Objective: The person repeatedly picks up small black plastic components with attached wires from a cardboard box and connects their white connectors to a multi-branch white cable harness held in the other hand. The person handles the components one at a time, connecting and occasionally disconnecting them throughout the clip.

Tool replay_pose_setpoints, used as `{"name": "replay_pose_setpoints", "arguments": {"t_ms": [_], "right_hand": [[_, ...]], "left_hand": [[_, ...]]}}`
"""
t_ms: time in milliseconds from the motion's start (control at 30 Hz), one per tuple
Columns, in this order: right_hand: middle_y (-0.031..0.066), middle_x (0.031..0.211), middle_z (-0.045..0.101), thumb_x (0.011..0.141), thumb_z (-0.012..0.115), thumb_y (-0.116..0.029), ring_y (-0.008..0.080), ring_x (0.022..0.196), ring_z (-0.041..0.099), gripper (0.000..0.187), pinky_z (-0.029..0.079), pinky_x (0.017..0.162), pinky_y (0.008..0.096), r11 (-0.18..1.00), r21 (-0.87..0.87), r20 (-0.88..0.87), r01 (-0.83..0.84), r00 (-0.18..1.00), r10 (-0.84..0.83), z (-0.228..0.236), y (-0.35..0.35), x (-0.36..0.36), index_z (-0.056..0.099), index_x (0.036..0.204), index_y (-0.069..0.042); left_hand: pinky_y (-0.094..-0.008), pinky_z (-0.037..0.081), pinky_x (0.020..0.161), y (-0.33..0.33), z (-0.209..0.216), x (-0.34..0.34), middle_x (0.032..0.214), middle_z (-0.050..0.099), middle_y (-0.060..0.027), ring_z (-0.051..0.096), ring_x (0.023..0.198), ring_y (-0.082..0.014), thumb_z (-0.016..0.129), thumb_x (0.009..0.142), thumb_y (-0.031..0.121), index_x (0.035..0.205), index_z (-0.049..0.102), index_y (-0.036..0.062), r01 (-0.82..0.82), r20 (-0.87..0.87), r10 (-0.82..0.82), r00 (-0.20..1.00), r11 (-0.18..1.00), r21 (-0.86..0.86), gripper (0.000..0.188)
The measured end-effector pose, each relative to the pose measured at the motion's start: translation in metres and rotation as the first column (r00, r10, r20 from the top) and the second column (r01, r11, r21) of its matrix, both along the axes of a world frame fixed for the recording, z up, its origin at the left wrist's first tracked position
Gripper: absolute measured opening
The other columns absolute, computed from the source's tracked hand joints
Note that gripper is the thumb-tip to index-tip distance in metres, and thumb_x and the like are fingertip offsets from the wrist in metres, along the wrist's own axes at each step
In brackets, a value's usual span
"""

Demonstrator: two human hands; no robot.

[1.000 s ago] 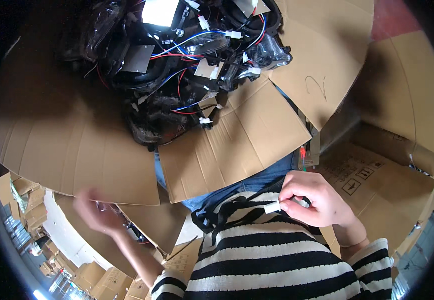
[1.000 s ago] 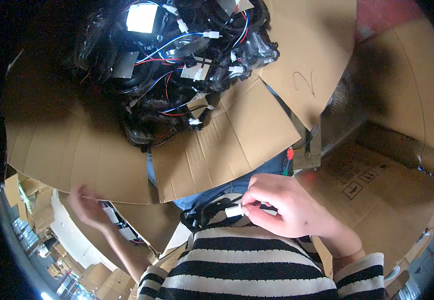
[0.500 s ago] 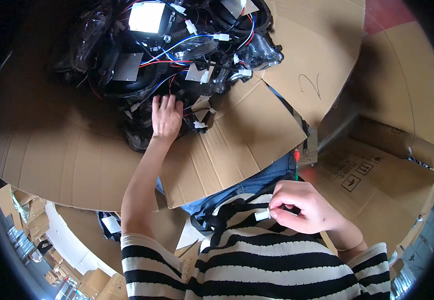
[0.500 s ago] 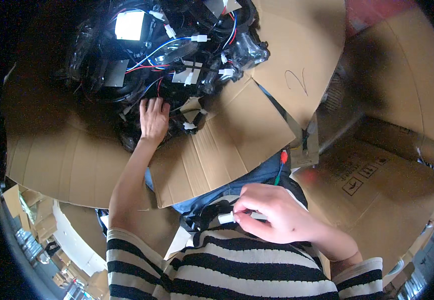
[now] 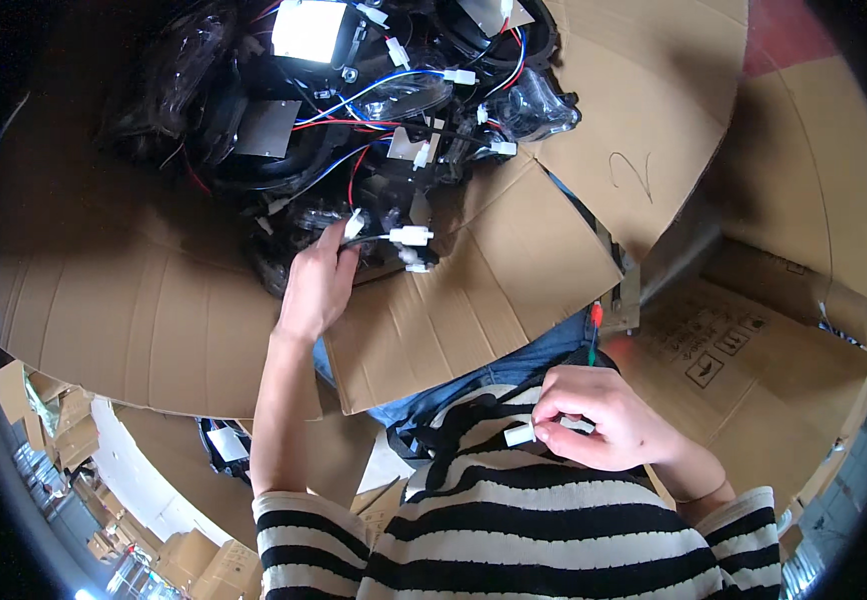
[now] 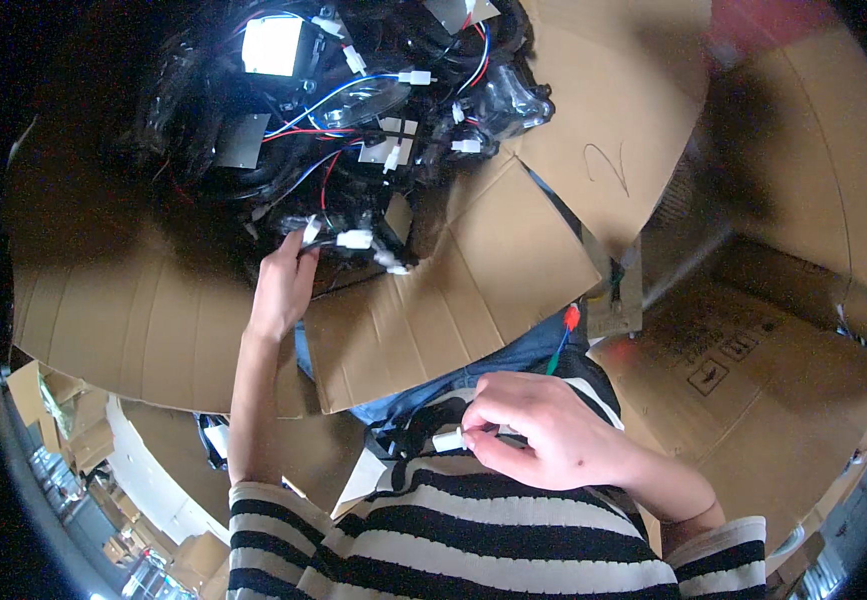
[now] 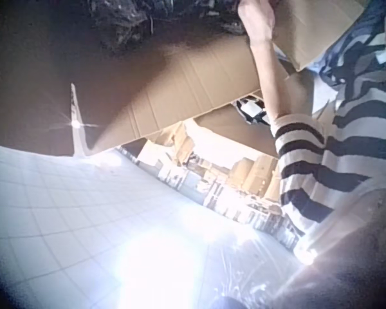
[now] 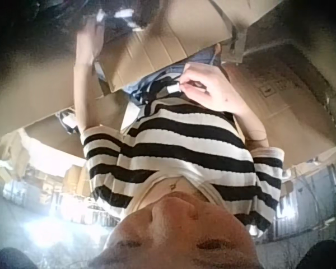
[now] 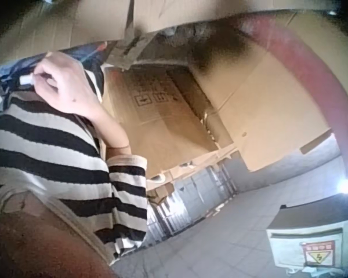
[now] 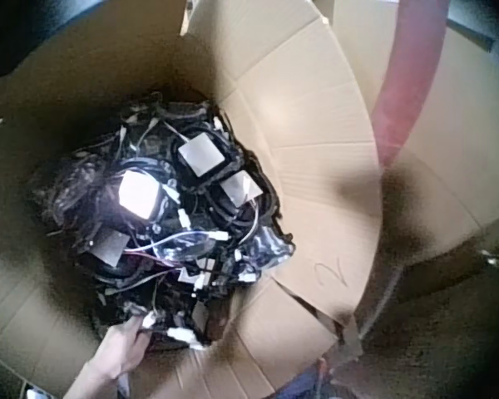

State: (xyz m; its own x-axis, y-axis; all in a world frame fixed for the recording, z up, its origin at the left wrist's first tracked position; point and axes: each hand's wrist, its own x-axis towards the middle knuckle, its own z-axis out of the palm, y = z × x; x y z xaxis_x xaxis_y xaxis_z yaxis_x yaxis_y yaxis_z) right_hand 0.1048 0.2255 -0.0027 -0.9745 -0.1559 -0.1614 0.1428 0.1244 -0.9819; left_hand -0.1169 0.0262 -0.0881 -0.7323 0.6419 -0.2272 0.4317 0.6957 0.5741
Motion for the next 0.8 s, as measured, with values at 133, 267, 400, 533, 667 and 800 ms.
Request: {"name": "replay_pose_setpoints", "arguments": {"t_ms": [133,267,400,533,667,800], "right_hand": [[0.0062,0.068,0.052,0.073,0.059,-0.002,0.0191,0.059,0.049,0.006,0.037,0.051,0.0297,1.0,0.011,-0.032,0.018,0.999,-0.018,0.002,0.0,-0.006,0.054,0.075,-0.001],[0.0076,0.068,0.05,0.073,0.06,-0.005,0.0234,0.061,0.051,0.008,0.039,0.053,0.0326,1.0,0.018,-0.003,0.024,1.0,-0.024,0.013,0.001,-0.017,0.052,0.075,-0.002],[0.0066,0.068,0.051,0.073,0.059,-0.003,0.0197,0.059,0.049,0.007,0.036,0.051,0.0297,0.998,-0.023,-0.052,0.05,0.997,-0.051,0.019,0.0,-0.025,0.054,0.076,-0.002],[0.0046,0.071,0.053,0.074,0.059,-0.001,0.0125,0.056,0.045,0.005,0.033,0.047,0.0244,0.989,-0.109,-0.006,0.097,0.995,-0.098,0.024,-0.005,-0.03,0.056,0.078,0.0],[0.0054,0.068,0.052,0.073,0.059,-0.002,0.0147,0.055,0.048,0.006,0.035,0.047,0.026,0.985,-0.104,-0.017,0.136,0.99,-0.139,0.026,-0.01,-0.028,0.054,0.076,0.0],[0.0078,0.066,0.051,0.071,0.061,-0.003,0.0211,0.055,0.054,0.01,0.04,0.048,0.0303,0.983,0.037,-0.041,0.181,0.983,-0.18,0.028,-0.01,-0.023,0.051,0.072,-0.002]], "left_hand": [[-0.0353,0.045,0.07,-0.006,0.041,0.027,0.088,0.057,-0.02,0.056,0.078,-0.0354,0.047,0.08,-0.001,0.108,0.047,-0.0006,-0.016,0.076,0.007,0.997,0.993,0.119,0.028],[-0.0319,0.046,0.071,-0.01,0.075,0.048,0.09,0.056,-0.019,0.058,0.077,-0.0283,0.047,0.079,-0.003,0.108,0.049,-0.0047,0.087,0.105,-0.128,0.986,0.94,0.331,0.03],[-0.0316,0.049,0.062,-0.007,0.074,0.074,0.081,0.059,-0.0168,0.06,0.069,-0.0265,0.054,0.076,-0.001,0.109,0.053,-0.0047,0.182,0.17,-0.279,0.945,0.881,0.436,0.034],[-0.0317,0.043,0.048,-0.006,0.063,0.092,0.063,0.053,-0.0091,0.053,0.052,-0.0208,0.056,0.073,0.0,0.112,0.052,-0.0047,0.219,0.128,-0.359,0.924,0.774,0.594,0.039],[-0.0303,0.039,0.045,0.002,0.063,0.1,0.061,0.051,-0.0071,0.05,0.049,-0.0187,0.059,0.066,-0.003,0.113,0.053,-0.002,0.256,0.083,-0.385,0.919,0.745,0.616,0.048],[-0.0286,0.039,0.043,0.005,0.062,0.105,0.058,0.052,-0.0053,0.049,0.047,-0.0169,0.062,0.063,-0.003,0.108,0.057,-0.001,0.215,-0.016,-0.266,0.964,0.742,0.635,0.046]]}}
